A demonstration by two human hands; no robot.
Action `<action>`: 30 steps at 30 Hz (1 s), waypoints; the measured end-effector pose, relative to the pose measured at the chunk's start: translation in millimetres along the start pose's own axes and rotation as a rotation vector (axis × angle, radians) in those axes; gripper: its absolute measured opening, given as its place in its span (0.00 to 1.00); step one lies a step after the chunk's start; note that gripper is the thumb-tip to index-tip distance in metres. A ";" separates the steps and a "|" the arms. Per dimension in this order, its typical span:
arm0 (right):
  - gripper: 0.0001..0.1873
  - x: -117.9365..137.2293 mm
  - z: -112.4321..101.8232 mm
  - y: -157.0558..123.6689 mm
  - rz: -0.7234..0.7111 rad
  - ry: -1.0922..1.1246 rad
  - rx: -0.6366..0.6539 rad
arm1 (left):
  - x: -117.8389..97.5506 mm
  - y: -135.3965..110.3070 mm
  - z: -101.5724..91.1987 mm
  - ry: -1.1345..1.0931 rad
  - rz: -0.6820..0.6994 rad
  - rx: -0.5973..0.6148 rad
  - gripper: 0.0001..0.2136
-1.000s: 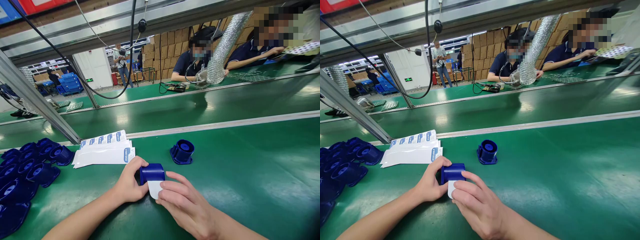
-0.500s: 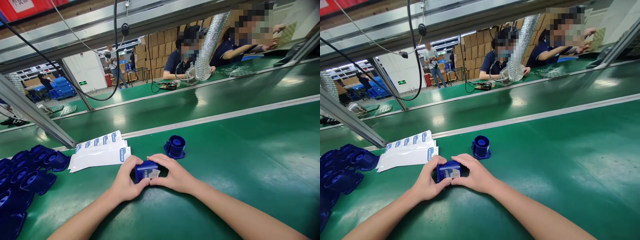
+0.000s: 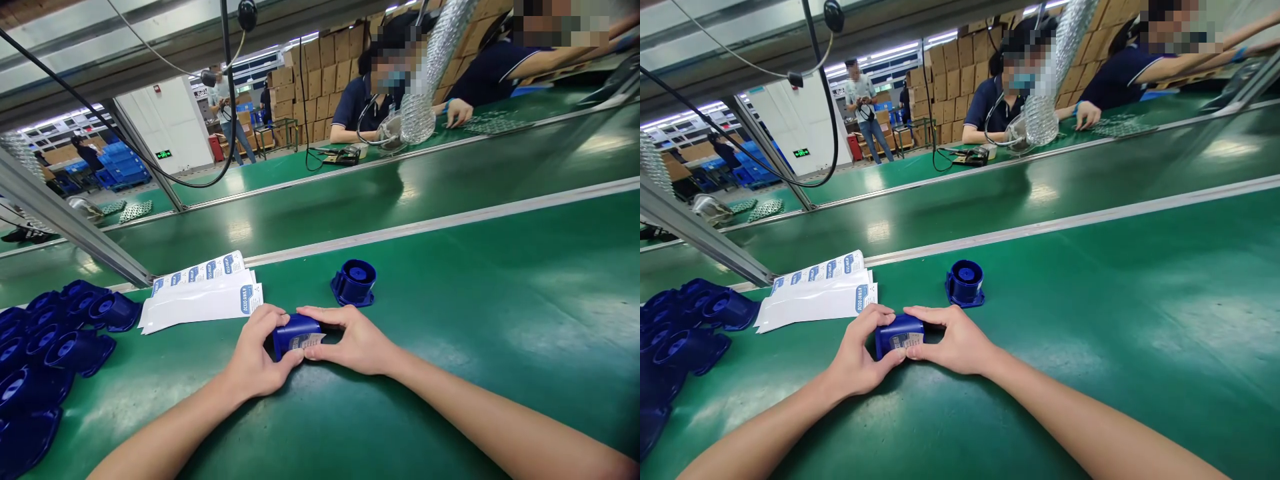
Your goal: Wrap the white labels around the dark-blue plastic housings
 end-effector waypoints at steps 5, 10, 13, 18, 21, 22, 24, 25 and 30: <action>0.41 4.9 -1.6 -3.7 -0.042 -0.054 -0.004 | -3.4 -1.0 1.4 0.049 -0.020 0.011 0.15; 0.42 6.0 -2.1 -3.6 -0.051 -0.055 0.008 | -8.7 2.7 -2.7 0.066 -0.010 0.008 0.15; 0.42 6.5 -2.2 -3.7 -0.052 -0.048 0.009 | -9.8 4.7 -4.9 0.068 -0.017 0.010 0.14; 0.40 6.0 -2.2 -5.1 -0.053 -0.034 0.015 | -8.5 5.5 -6.3 0.047 -0.026 0.001 0.14; 0.40 5.4 -3.0 -5.4 -0.048 -0.027 0.020 | -7.4 5.7 -6.0 0.031 -0.023 -0.004 0.14; 0.40 5.1 -3.2 -5.3 -0.044 -0.020 0.025 | -7.6 5.6 -5.8 0.029 -0.019 -0.005 0.14; 0.38 4.4 -3.9 -4.8 -0.031 -0.003 0.035 | -8.5 5.5 -5.3 0.032 -0.012 -0.005 0.14; 0.38 3.9 -4.4 -4.5 -0.024 0.007 0.039 | -9.2 5.4 -5.0 0.035 -0.008 -0.005 0.14; 0.36 3.0 -6.2 -3.8 0.002 0.029 0.048 | -12.7 5.0 -3.5 0.058 0.012 0.003 0.14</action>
Point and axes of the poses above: each hand's wrist, its own y-axis towards the middle knuckle, its own z-axis out of the palm, x = y × z, the point moved 9 cm from there along y, towards the middle knuckle, and after that the axes turned 13 degrees about x, right-handed, at the moved point
